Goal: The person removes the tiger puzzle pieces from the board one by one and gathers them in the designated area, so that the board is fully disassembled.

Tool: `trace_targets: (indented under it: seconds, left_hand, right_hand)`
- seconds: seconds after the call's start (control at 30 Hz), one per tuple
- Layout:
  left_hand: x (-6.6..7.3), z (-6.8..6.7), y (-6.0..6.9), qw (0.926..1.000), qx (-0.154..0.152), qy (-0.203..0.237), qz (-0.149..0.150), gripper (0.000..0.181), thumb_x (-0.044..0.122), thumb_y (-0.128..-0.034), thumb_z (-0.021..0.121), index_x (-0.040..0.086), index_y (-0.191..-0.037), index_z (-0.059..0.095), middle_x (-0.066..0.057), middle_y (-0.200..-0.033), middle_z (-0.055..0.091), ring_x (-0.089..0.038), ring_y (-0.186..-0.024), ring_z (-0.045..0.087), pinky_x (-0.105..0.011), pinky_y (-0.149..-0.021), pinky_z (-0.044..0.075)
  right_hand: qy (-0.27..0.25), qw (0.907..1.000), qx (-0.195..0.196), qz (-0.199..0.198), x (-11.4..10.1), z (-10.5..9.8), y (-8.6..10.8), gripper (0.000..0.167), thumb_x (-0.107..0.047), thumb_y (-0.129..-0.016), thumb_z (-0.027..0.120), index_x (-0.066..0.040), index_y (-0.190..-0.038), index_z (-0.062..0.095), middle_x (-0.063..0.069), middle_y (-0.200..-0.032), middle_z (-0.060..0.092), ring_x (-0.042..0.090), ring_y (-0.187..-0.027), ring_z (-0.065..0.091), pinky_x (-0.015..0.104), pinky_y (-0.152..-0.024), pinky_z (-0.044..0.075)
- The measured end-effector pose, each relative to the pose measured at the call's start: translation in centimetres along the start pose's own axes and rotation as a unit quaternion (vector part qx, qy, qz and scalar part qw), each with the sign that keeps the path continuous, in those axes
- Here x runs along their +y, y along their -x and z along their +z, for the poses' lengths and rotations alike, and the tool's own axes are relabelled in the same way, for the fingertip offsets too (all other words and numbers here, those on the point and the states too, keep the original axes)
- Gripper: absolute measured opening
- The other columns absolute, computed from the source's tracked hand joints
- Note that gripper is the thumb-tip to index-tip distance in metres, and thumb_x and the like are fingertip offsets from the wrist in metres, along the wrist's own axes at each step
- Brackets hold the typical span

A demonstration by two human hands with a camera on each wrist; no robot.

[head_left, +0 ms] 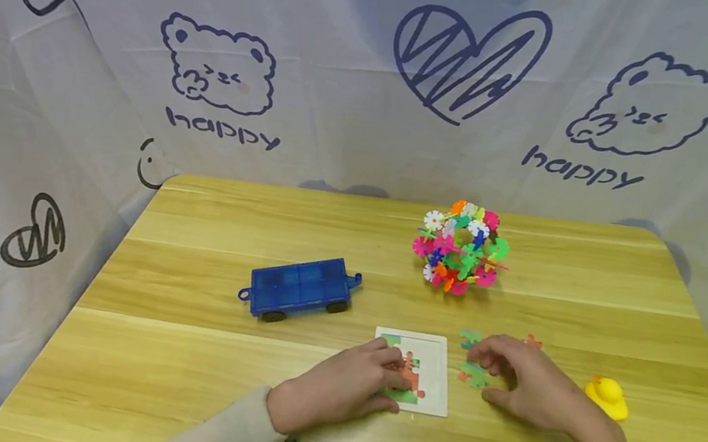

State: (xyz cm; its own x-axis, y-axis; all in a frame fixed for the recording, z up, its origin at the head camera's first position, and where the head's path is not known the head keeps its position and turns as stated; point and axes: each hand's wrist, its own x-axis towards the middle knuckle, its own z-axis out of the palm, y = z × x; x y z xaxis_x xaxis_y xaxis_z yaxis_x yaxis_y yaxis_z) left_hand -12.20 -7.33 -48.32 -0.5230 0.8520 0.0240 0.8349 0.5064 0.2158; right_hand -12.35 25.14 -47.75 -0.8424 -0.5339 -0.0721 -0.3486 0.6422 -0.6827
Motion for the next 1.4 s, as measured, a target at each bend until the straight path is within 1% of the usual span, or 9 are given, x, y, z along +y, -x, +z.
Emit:
trace_targets:
  seconds: [0.2,0.3,0.4,0.53,0.73,0.93,1.07,1.2,1.4]
  left_hand:
    - [0.0,0.0,0.0,1.0,0.001,-0.003,0.001,0.036,0.041,-0.1043,0.074,0.024,-0.135,0.079,0.005,-0.124,0.071,-0.012,-0.113,0.061,-0.025,-0.103,0.055]
    - [0.0,0.0,0.0,1.0,0.003,-0.004,0.003,0.036,0.041,-0.1044,0.074,0.024,-0.135,0.079,0.005,-0.123,0.071,-0.012,-0.112,0.061,-0.025,-0.102,0.055]
    - [0.0,0.0,0.0,1.0,0.003,-0.001,0.002,0.036,0.041,-0.1042,0.074,0.023,-0.135,0.079,0.005,-0.123,0.071,-0.012,-0.111,0.06,-0.024,-0.101,0.055]
    - [0.0,0.0,-0.1,1.0,0.002,0.005,0.0,0.036,0.041,-0.1033,0.075,0.022,-0.134,0.079,0.006,-0.122,0.071,-0.011,-0.109,0.06,-0.024,-0.099,0.055]
    - [-0.1,0.0,-0.2,0.9998,0.009,0.016,0.0,0.029,0.04,-0.1004,0.079,0.019,-0.12,0.083,0.006,-0.116,0.073,-0.011,-0.104,0.061,-0.023,-0.096,0.054]
    - [-0.2,0.0,-0.2,0.9998,0.003,0.02,0.002,0.024,0.039,-0.1002,0.079,0.02,-0.113,0.084,0.006,-0.101,0.066,-0.01,-0.093,0.052,-0.021,-0.087,0.049]
    - [-0.2,0.0,-0.3,0.9998,0.004,0.017,0.006,0.023,0.04,-0.1003,0.079,0.021,-0.112,0.084,0.006,-0.098,0.062,-0.01,-0.092,0.049,-0.021,-0.086,0.047]
    - [-0.2,0.0,-0.2,0.9999,0.006,0.015,0.007,0.025,0.041,-0.1001,0.079,0.021,-0.114,0.085,0.006,-0.102,0.065,-0.011,-0.094,0.053,-0.021,-0.087,0.049]
    - [-0.4,-0.2,-0.2,0.9998,-0.002,0.018,0.008,0.03,0.041,-0.1012,0.078,0.02,-0.122,0.084,0.006,-0.111,0.07,-0.011,-0.101,0.057,-0.022,-0.092,0.052]
  right_hand:
    - [0.068,0.9967,0.024,0.037,-0.6,0.6,0.1,0.032,-0.025,-0.088,0.093,-0.014,-0.111,0.074,-0.008,-0.099,0.066,0.006,-0.088,0.054,0.024,-0.076,0.053]
    - [0.096,0.9935,0.034,0.051,-0.8,0.9,0.1,0.028,-0.024,-0.087,0.093,-0.016,-0.105,0.073,-0.008,-0.094,0.062,0.007,-0.084,0.05,0.024,-0.073,0.049]
    - [0.102,0.9924,0.036,0.058,-0.9,0.9,0.1,0.026,-0.021,-0.088,0.093,-0.016,-0.104,0.072,-0.007,-0.093,0.061,0.008,-0.084,0.05,0.025,-0.072,0.048]
    - [0.098,0.9928,0.03,0.062,-0.8,0.8,0.2,0.025,-0.018,-0.089,0.091,-0.016,-0.106,0.073,-0.007,-0.094,0.061,0.009,-0.084,0.05,0.024,-0.071,0.047]
    - [0.093,0.9939,0.032,0.05,-0.3,0.4,0.3,0.024,-0.013,-0.089,0.089,-0.014,-0.108,0.074,-0.007,-0.095,0.062,0.007,-0.085,0.05,0.023,-0.072,0.049]
    - [0.065,0.997,0.034,0.027,-0.3,0.1,0.0,0.021,-0.016,-0.092,0.089,-0.012,-0.108,0.076,-0.006,-0.093,0.064,0.005,-0.082,0.051,0.022,-0.07,0.049]
    - [0.028,0.9992,0.029,0.004,-1.3,0.2,-0.5,0.019,-0.017,-0.095,0.086,-0.012,-0.111,0.076,-0.008,-0.091,0.064,0.005,-0.081,0.054,0.023,-0.07,0.052]
    - [0.009,0.9998,0.011,-0.016,-2.6,0.6,-1.6,0.019,-0.017,-0.097,0.084,-0.012,-0.112,0.074,-0.01,-0.089,0.062,0.006,-0.08,0.055,0.023,-0.07,0.051]
    - [0.02,0.9993,-0.022,-0.02,-4.1,1.3,-3.4,0.015,-0.017,-0.097,0.084,-0.014,-0.108,0.074,-0.009,-0.086,0.062,0.006,-0.078,0.055,0.022,-0.071,0.049]
